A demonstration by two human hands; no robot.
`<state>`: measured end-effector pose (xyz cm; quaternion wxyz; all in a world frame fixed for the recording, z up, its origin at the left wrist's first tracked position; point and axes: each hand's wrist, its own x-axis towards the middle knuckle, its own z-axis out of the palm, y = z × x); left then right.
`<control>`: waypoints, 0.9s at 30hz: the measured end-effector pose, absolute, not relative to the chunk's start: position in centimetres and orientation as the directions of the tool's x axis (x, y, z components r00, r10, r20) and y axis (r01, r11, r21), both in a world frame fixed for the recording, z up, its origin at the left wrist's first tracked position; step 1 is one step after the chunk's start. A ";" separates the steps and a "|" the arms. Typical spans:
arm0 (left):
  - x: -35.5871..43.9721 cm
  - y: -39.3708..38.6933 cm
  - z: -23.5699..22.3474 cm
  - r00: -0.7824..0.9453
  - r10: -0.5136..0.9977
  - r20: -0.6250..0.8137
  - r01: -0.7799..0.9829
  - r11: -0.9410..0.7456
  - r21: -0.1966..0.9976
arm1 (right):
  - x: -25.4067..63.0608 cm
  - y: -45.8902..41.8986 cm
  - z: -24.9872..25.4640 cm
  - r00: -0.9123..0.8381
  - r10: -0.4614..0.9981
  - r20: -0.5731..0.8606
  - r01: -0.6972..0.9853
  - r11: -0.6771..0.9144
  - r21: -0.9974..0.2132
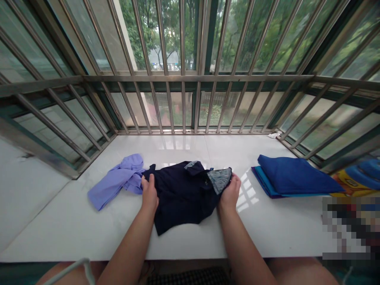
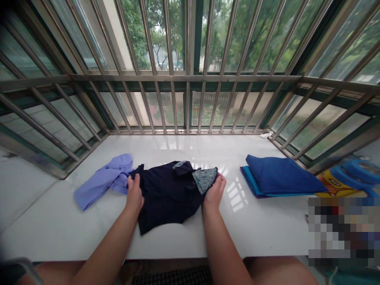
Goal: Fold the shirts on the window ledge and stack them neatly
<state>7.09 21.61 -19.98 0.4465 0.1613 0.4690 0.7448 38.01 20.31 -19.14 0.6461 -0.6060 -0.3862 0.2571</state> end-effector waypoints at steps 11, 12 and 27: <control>10.5 20.9 -21.5 0.279 0.921 0.271 0.816 -0.376 0.439 | 33.9 20.4 -19.9 0.121 0.962 0.246 0.720 0.086 -0.688; 10.6 21.0 -21.5 0.280 0.921 0.270 0.827 -0.374 0.419 | 34.0 20.3 -19.8 0.108 0.972 0.208 0.635 0.094 -0.767; 6.9 20.3 -20.7 -0.573 0.793 0.208 0.308 -0.027 0.951 | 36.1 22.5 -19.9 0.316 0.921 -0.227 -0.736 0.087 -0.671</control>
